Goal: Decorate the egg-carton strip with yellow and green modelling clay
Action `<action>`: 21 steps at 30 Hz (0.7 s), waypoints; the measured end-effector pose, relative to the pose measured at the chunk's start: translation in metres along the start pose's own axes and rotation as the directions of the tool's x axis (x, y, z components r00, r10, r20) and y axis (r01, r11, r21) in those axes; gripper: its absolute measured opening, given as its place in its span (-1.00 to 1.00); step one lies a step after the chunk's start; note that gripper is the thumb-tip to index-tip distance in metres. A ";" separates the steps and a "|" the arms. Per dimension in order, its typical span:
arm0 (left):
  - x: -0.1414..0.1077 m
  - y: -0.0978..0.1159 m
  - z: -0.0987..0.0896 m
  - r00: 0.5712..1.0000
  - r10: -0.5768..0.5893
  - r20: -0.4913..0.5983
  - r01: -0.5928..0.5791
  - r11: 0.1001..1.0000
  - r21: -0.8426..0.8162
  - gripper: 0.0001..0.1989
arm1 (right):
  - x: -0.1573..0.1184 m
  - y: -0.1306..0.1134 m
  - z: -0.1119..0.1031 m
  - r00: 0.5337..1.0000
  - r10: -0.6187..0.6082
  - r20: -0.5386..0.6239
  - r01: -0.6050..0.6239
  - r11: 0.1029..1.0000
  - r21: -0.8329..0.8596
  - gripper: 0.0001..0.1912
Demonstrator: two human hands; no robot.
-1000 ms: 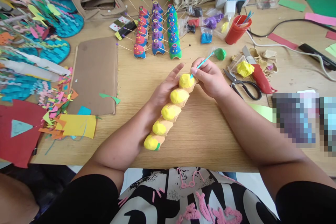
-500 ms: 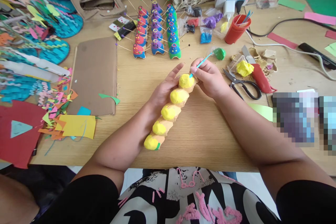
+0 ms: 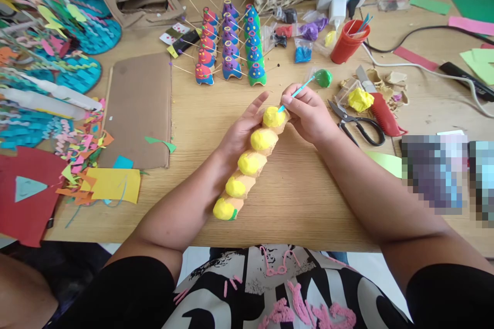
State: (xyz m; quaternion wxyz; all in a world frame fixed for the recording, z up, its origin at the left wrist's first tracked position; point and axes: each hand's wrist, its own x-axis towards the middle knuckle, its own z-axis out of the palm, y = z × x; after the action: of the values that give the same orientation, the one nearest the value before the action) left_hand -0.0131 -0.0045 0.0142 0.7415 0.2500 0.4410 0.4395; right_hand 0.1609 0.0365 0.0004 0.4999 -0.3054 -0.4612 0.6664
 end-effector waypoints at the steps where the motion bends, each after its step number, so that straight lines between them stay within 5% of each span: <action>1: 0.000 0.001 0.000 1.000 -0.018 -0.021 0.018 1.000 0.005 -0.50 | 0.000 0.000 0.000 1.000 -0.010 -0.012 0.010 1.000 0.003 -0.45; 21: -0.001 0.008 0.008 0.990 -0.100 -0.095 0.093 0.993 -0.072 -0.40 | 0.004 0.007 -0.005 0.971 -0.237 0.000 0.230 0.943 -0.242 -0.40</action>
State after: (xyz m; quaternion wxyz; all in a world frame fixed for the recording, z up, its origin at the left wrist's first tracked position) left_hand -0.0098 -0.0009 0.0249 0.7472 0.1814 0.4736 0.4295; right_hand 0.1611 0.0407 -0.0079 0.5415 -0.3164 -0.5639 0.5373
